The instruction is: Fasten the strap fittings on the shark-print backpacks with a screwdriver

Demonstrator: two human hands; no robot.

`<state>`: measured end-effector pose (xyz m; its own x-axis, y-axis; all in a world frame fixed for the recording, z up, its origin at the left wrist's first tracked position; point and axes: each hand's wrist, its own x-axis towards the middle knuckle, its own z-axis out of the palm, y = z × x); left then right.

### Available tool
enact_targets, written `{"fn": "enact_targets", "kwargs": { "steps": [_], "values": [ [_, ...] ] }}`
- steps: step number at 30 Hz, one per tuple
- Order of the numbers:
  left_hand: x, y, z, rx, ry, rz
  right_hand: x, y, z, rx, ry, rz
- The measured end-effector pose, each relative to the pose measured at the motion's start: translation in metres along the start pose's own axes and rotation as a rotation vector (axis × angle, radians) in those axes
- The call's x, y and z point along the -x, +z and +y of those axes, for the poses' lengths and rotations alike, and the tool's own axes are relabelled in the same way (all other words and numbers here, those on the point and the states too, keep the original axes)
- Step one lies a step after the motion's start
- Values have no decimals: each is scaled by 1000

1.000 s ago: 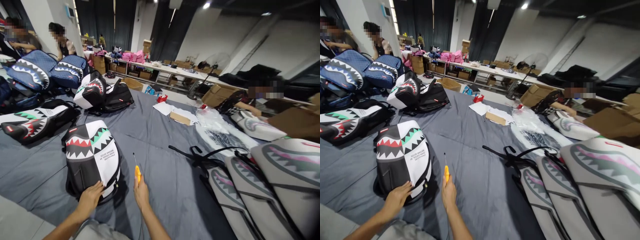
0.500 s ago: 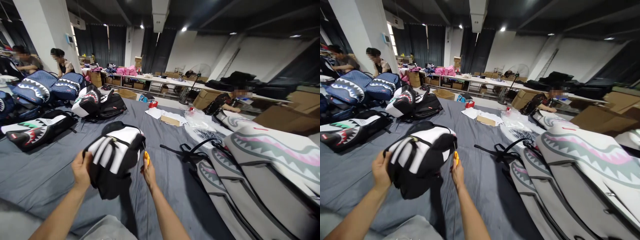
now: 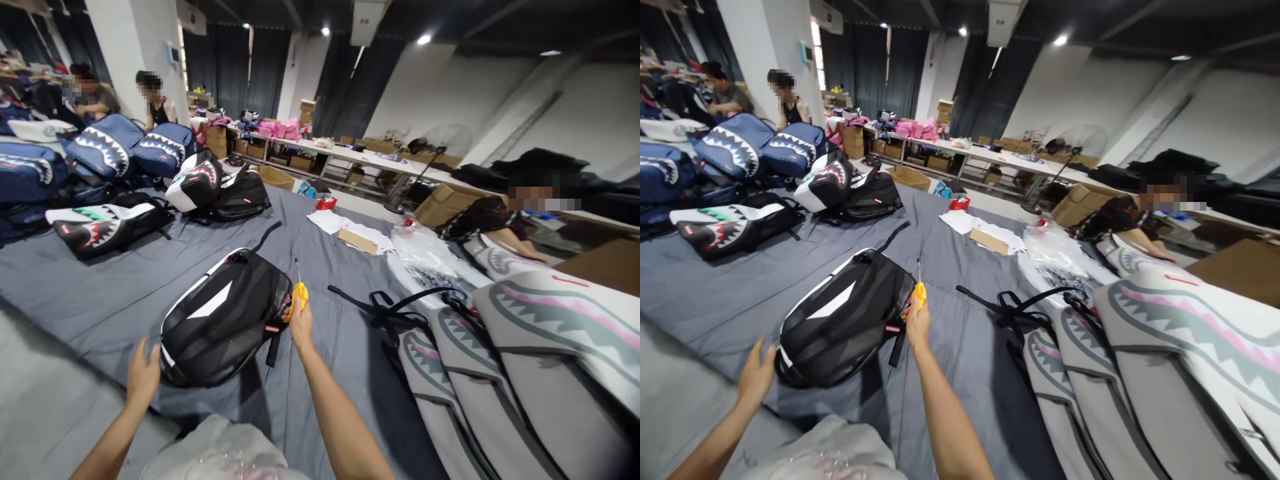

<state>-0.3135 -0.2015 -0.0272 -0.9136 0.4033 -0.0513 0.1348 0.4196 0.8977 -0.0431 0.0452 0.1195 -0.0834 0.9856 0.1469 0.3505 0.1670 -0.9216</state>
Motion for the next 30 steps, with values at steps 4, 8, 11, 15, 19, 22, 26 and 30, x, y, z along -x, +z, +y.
{"fn": "enact_targets", "kwargs": {
  "steps": [4,8,11,15,19,22,26,30],
  "values": [
    [4,24,38,-300,341,-180,16,-14,-8,-5,62,-153],
    [18,56,72,-533,534,-248,50,-38,-11,39,205,-409],
    [15,63,81,-390,478,-259,80,-49,-13,148,292,-604],
    [-7,49,77,-177,411,-368,96,-52,-20,217,304,-687],
    [-4,25,68,-6,349,-511,90,-45,-30,252,286,-628],
    [12,16,58,352,31,-630,81,-31,-41,328,226,-709],
    [18,20,46,772,-489,-535,48,4,-66,556,83,-769],
    [2,23,38,829,-639,-623,8,43,-91,938,-94,-620]
  ]
}}
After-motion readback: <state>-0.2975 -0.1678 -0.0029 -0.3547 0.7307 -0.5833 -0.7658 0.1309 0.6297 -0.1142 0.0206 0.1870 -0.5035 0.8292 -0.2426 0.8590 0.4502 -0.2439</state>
